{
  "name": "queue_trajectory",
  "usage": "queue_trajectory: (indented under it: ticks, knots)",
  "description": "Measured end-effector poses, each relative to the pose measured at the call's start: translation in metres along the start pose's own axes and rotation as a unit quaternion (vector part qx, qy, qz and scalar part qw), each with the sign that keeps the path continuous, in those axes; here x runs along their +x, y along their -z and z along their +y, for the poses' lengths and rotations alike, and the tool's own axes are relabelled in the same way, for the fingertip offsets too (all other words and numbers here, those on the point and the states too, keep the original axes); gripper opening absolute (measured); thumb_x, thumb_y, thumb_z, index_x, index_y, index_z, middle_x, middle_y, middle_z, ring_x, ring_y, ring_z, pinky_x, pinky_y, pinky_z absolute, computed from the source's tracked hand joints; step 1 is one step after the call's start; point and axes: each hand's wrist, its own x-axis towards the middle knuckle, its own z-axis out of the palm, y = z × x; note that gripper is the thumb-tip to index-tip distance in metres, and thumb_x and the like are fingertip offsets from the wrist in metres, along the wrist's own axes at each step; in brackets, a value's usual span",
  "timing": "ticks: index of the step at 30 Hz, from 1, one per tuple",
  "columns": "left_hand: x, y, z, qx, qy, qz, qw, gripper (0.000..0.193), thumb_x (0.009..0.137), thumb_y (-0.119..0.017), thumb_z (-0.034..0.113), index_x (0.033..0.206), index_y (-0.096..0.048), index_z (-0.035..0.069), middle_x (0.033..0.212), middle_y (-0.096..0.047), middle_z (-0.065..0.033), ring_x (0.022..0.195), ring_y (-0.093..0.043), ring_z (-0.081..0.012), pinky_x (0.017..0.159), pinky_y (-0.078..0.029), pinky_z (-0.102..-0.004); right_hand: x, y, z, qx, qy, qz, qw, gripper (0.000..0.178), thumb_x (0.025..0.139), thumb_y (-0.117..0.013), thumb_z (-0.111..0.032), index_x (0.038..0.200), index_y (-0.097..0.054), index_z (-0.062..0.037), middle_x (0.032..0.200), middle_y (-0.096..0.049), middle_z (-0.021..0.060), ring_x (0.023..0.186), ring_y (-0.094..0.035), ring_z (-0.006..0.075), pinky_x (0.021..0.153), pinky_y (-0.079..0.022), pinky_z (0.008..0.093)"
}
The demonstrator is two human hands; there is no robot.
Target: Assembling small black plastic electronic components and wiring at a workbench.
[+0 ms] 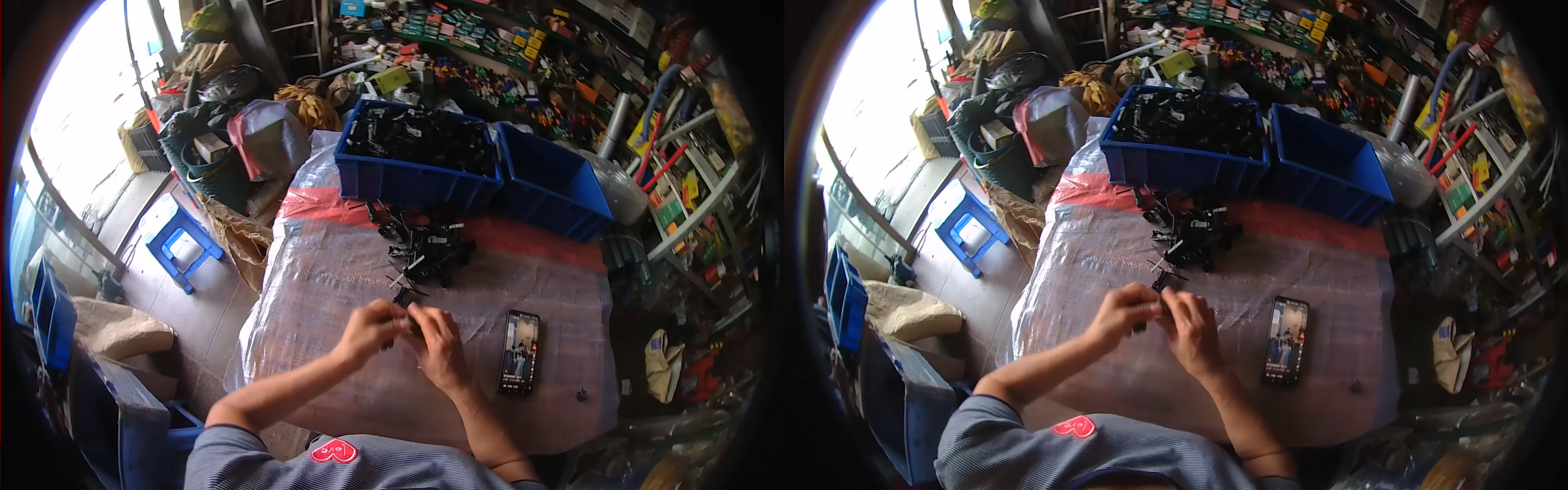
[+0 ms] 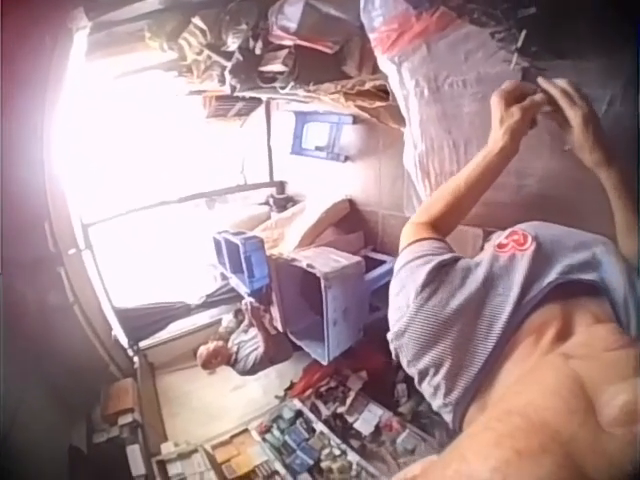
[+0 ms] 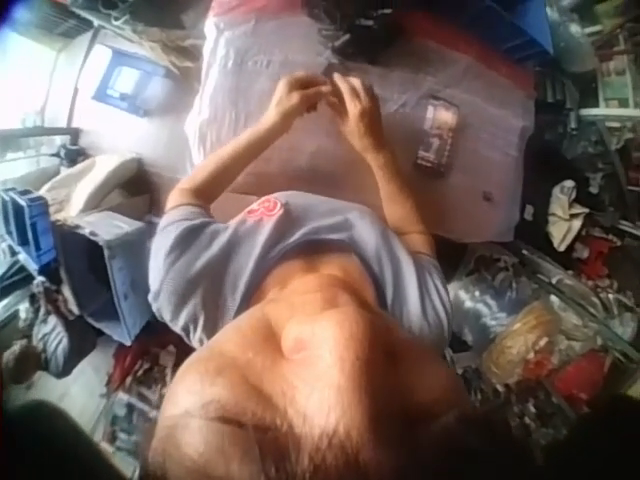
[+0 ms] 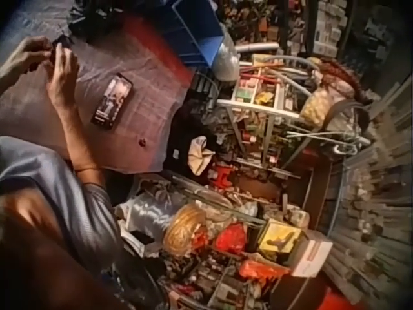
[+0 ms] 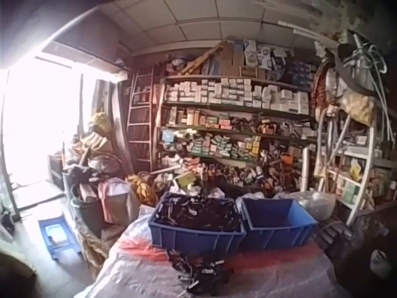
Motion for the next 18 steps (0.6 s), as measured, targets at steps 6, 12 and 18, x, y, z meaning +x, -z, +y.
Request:
queue_trajectory:
  ticks: [6,12,18]
  knots:
    - [0.173,0.086,0.076,-0.056,-0.218,0.128,0.966,0.012,0.074,-0.058,0.013,0.074,-0.061,0.002,0.066,-0.057,-0.0046,0.058,-0.055,-0.0147,0.052,-0.043,-0.0272,-0.005,-0.002,0.017,0.013,-0.038,0.081,0.996,0.042,0.075,-0.065,-0.012,0.113,-0.052,0.0001,0.104,-0.055,0.0151,0.085,-0.055,0.0281,0.079,-0.044,0.0365]
    - [0.307,0.170,0.117,0.594,-0.575,0.123,0.549,0.008,0.064,-0.055,0.018,0.068,-0.059,0.012,0.074,-0.059,-0.0017,0.074,-0.058,-0.0229,0.064,-0.045,-0.0344,-0.009,-0.004,0.013,-0.014,-0.011,0.063,0.998,0.035,0.074,-0.065,-0.008,0.107,-0.055,-0.0025,0.102,-0.057,0.0122,0.091,-0.055,0.0294,0.079,-0.043,0.0364]
    - [0.315,0.147,0.105,0.241,-0.406,0.153,0.868,0.021,0.077,-0.049,0.010,0.093,-0.062,0.010,0.093,-0.062,-0.0101,0.090,-0.058,-0.0281,0.079,-0.046,-0.0330,-0.009,0.006,0.026,-0.034,-0.041,0.068,0.996,0.032,0.072,-0.065,-0.006,0.103,-0.057,-0.0029,0.097,-0.058,0.0107,0.088,-0.056,0.0283,0.076,-0.044,0.0356]
